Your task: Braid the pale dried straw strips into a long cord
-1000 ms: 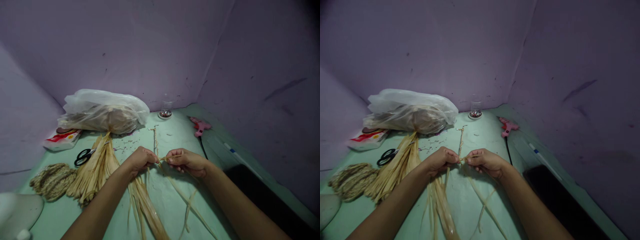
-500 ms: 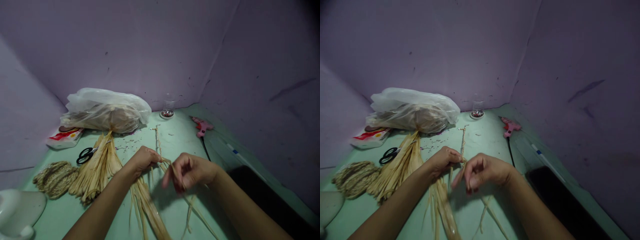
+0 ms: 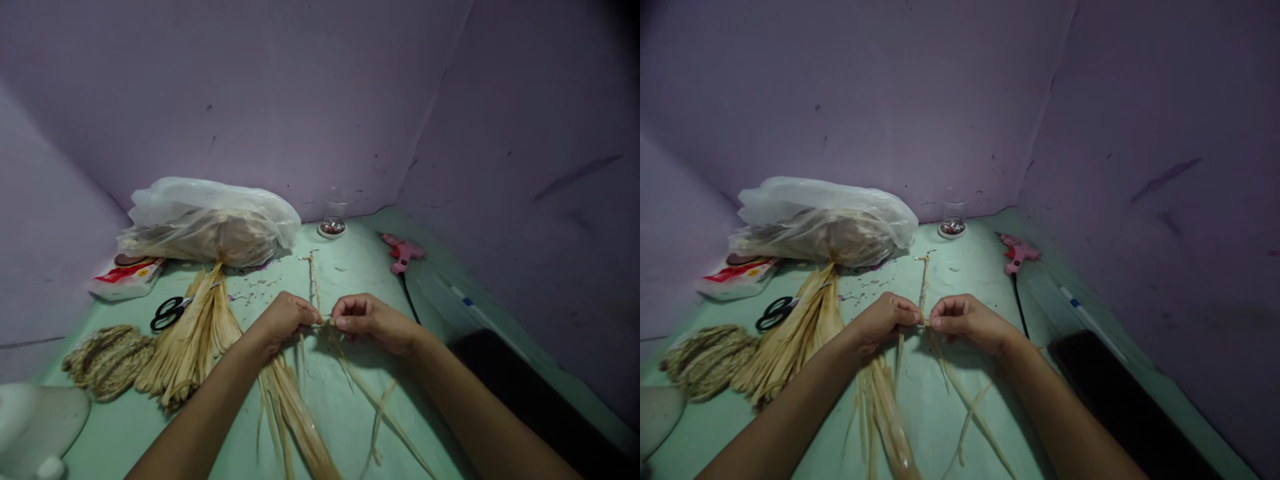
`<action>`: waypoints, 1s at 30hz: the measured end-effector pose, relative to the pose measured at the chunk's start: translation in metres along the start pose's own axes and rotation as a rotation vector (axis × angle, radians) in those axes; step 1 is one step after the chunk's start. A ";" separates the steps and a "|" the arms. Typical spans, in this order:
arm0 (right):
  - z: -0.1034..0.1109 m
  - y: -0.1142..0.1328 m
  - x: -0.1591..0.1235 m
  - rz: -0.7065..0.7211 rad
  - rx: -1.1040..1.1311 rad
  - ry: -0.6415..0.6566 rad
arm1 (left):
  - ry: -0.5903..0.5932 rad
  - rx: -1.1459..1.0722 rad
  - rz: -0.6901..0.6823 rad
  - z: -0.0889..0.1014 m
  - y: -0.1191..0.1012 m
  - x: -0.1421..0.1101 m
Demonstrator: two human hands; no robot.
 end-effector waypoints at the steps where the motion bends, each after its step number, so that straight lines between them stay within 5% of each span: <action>1: 0.002 -0.001 0.002 -0.005 -0.019 -0.070 | 0.002 -0.002 0.001 0.000 0.000 0.000; 11: -0.004 -0.009 0.006 -0.111 0.005 -0.392 | -0.032 0.009 -0.014 -0.002 -0.002 -0.001; 30: -0.004 -0.016 0.011 -0.034 0.000 -0.421 | -0.007 -0.027 -0.047 -0.006 -0.003 -0.002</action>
Point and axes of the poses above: each hand's wrist, its own x-axis towards the middle knuckle, its own z-axis out of the back of the hand, y = z × x, the point moved 6 cm from there along x, towards the middle knuckle, and after that the axes turned 5 degrees about -y, right-handed, at the moved point
